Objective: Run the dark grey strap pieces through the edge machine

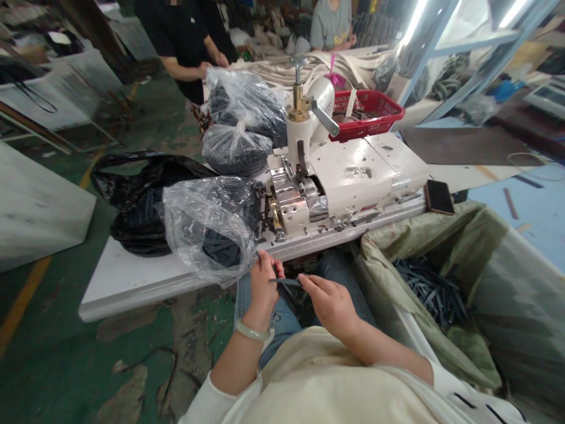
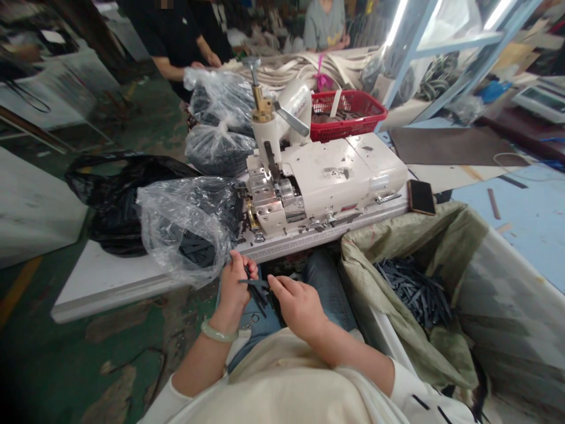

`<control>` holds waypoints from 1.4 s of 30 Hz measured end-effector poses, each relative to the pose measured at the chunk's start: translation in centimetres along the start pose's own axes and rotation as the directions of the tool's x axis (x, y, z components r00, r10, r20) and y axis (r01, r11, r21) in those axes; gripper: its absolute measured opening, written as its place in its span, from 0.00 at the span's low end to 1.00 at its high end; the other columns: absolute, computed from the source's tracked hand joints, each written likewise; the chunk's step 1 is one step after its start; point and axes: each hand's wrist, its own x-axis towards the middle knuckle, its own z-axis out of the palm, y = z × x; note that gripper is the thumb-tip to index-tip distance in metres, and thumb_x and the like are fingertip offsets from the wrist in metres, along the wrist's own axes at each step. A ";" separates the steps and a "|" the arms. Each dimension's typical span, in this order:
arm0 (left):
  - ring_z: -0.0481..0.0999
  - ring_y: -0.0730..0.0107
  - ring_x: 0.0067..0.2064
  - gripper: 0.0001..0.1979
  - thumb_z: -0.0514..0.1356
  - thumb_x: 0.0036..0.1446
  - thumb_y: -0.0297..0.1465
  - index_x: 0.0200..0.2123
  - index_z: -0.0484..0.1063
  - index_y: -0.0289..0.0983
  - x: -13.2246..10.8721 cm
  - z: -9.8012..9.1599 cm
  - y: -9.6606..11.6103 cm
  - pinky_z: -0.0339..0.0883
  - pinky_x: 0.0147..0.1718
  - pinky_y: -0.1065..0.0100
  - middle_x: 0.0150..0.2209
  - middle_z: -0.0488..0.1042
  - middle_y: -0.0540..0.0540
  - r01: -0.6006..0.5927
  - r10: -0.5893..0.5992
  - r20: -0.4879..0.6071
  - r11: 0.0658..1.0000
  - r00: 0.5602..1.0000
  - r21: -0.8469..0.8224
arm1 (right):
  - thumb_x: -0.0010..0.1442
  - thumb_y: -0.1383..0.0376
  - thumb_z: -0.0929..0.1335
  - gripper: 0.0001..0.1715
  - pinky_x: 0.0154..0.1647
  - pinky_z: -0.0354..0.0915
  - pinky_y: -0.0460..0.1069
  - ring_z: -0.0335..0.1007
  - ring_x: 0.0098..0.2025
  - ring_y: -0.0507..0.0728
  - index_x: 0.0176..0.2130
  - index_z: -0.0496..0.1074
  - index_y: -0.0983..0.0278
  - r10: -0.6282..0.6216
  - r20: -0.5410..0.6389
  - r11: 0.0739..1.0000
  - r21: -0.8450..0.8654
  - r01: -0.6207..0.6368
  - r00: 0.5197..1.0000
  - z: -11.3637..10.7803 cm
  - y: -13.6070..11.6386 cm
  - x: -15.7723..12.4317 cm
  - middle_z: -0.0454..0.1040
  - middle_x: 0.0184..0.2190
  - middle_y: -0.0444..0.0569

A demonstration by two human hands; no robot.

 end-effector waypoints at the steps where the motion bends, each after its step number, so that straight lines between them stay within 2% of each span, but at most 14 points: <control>1: 0.58 0.82 0.15 0.29 0.54 0.51 0.58 0.19 0.58 0.38 -0.1 -0.4 0.7 0.50 0.12 0.79 0.15 0.59 0.56 0.052 -0.048 0.066 0.997 0.997 -0.063 | 0.63 0.74 0.61 0.24 0.41 0.71 0.47 0.77 0.40 0.54 0.57 0.69 0.63 -0.035 -0.090 0.999 0.013 0.036 0.995 0.0 0.4 -0.2 0.78 0.47 0.54; 6: 0.45 0.88 0.13 0.28 0.64 0.43 0.56 0.27 0.68 0.34 -1.5 -2.1 3.6 0.39 0.10 0.82 0.15 0.55 0.59 0.296 -0.210 0.460 0.947 0.862 -0.121 | 0.63 0.73 0.63 0.29 0.48 0.71 0.50 0.75 0.47 0.56 0.61 0.64 0.56 -0.061 -0.241 0.986 0.139 0.096 0.969 -0.2 2.0 -1.1 0.76 0.51 0.52; 12: 0.52 0.87 0.11 0.12 0.69 0.47 0.35 0.29 0.74 0.33 -2.2 -2.2 4.1 0.41 0.10 0.81 0.14 0.62 0.56 0.190 -0.170 0.427 0.982 0.888 -0.006 | 0.61 0.72 0.65 0.24 0.49 0.72 0.53 0.76 0.47 0.57 0.54 0.72 0.53 0.092 -0.222 0.907 0.422 0.011 0.971 -0.4 1.4 -0.3 0.77 0.49 0.50; 14: 0.53 0.87 0.11 0.09 0.68 0.48 0.33 0.31 0.75 0.33 -2.0 -2.4 4.1 0.41 0.10 0.81 0.14 0.63 0.56 0.163 -0.138 0.407 0.986 0.903 -0.029 | 0.59 0.69 0.68 0.25 0.51 0.71 0.55 0.75 0.49 0.58 0.56 0.70 0.54 0.251 -0.136 0.778 0.617 -0.116 0.958 -0.2 0.7 0.3 0.77 0.49 0.51; 16: 0.53 0.86 0.12 0.08 0.67 0.48 0.31 0.32 0.75 0.34 -1.8 -2.6 4.1 0.42 0.10 0.81 0.14 0.63 0.56 0.136 -0.106 0.400 0.990 0.911 -0.048 | 0.58 0.66 0.70 0.31 0.53 0.70 0.58 0.74 0.50 0.59 0.59 0.65 0.56 0.396 -0.011 0.547 0.806 -0.226 0.918 0.1 0.2 0.7 0.76 0.50 0.52; 19: 0.53 0.86 0.11 0.07 0.67 0.49 0.31 0.32 0.75 0.35 -1.6 -3.0 4.3 0.42 0.10 0.81 0.13 0.63 0.56 0.105 -0.075 0.395 0.993 0.916 -0.053 | 0.57 0.62 0.71 0.34 0.51 0.70 0.58 0.74 0.50 0.59 0.61 0.61 0.57 0.450 0.092 0.316 0.914 -0.255 0.888 0.1 0.1 1.0 0.74 0.51 0.53; 21: 0.53 0.86 0.11 0.07 0.67 0.49 0.31 0.32 0.75 0.35 -1.6 -3.0 4.4 0.42 0.10 0.81 0.13 0.63 0.56 0.096 -0.076 0.383 0.995 0.921 -0.032 | 0.57 0.59 0.71 0.36 0.49 0.70 0.56 0.73 0.49 0.59 0.62 0.60 0.58 0.395 0.074 0.459 0.847 -0.267 0.916 -0.2 0.4 1.2 0.73 0.51 0.55; 23: 0.54 0.86 0.12 0.09 0.67 0.48 0.32 0.32 0.75 0.34 -1.6 -2.6 4.3 0.42 0.10 0.81 0.14 0.64 0.55 0.096 -0.093 0.366 0.995 0.926 0.010 | 0.57 0.56 0.71 0.37 0.46 0.69 0.54 0.73 0.46 0.59 0.62 0.61 0.60 0.265 0.104 0.719 0.642 -0.268 0.959 -0.7 0.5 1.6 0.74 0.47 0.56; 25: 0.54 0.86 0.12 0.11 0.68 0.47 0.34 0.31 0.74 0.34 -1.6 -2.1 4.1 0.42 0.10 0.81 0.15 0.64 0.55 0.104 -0.114 0.340 0.993 0.934 0.046 | 0.61 0.56 0.67 0.26 0.41 0.67 0.52 0.72 0.40 0.59 0.56 0.67 0.63 0.168 0.214 0.889 0.388 -0.241 0.962 -1.1 0.6 2.5 0.76 0.40 0.56; 28: 0.53 0.87 0.13 0.14 0.68 0.48 0.37 0.34 0.73 0.34 -1.5 -1.5 4.1 0.43 0.11 0.82 0.16 0.63 0.56 0.126 -0.123 0.298 0.992 0.947 0.010 | 0.67 0.60 0.60 0.17 0.34 0.63 0.49 0.70 0.31 0.56 0.38 0.73 0.66 0.210 0.286 0.917 0.276 -0.290 0.935 -1.1 1.0 4.8 0.74 0.28 0.52; 30: 0.52 0.87 0.14 0.16 0.68 0.48 0.38 0.36 0.73 0.33 -1.3 -1.6 4.3 0.43 0.11 0.82 0.17 0.62 0.57 0.142 -0.124 0.279 0.989 0.952 -0.046 | 0.68 0.58 0.58 0.21 0.26 0.59 0.46 0.65 0.23 0.52 0.30 0.70 0.65 0.303 0.303 0.788 0.454 -0.416 0.904 -1.0 1.7 7.0 0.69 0.20 0.46; 35: 0.51 0.88 0.14 0.18 0.70 0.46 0.39 0.36 0.73 0.33 -1.0 -2.7 4.6 0.43 0.11 0.82 0.17 0.61 0.58 0.164 -0.136 0.248 0.982 0.959 -0.096 | 0.62 0.52 0.62 0.20 0.13 0.40 0.43 0.42 0.11 0.46 0.26 0.63 0.63 0.449 0.415 0.093 0.859 -0.503 0.791 -1.6 4.5 12.7 0.53 0.09 0.34; 38: 0.52 0.88 0.14 0.18 0.70 0.45 0.39 0.34 0.73 0.33 -0.9 -3.2 4.4 0.43 0.11 0.82 0.17 0.62 0.57 0.165 -0.138 0.237 0.982 0.962 -0.095 | 0.59 0.54 0.65 0.18 0.11 0.35 0.43 0.39 0.10 0.45 0.24 0.62 0.63 0.455 0.446 -0.070 0.881 -0.468 0.771 -2.0 5.7 14.9 0.53 0.07 0.33; 42: 0.52 0.88 0.13 0.17 0.70 0.45 0.38 0.34 0.73 0.32 -0.7 -3.5 4.1 0.43 0.11 0.83 0.17 0.62 0.57 0.176 -0.148 0.229 0.979 0.962 -0.105 | 0.58 0.57 0.65 0.16 0.11 0.34 0.42 0.38 0.09 0.45 0.25 0.62 0.63 0.442 0.489 -0.147 0.867 -0.477 0.752 -2.2 6.3 15.8 0.52 0.07 0.33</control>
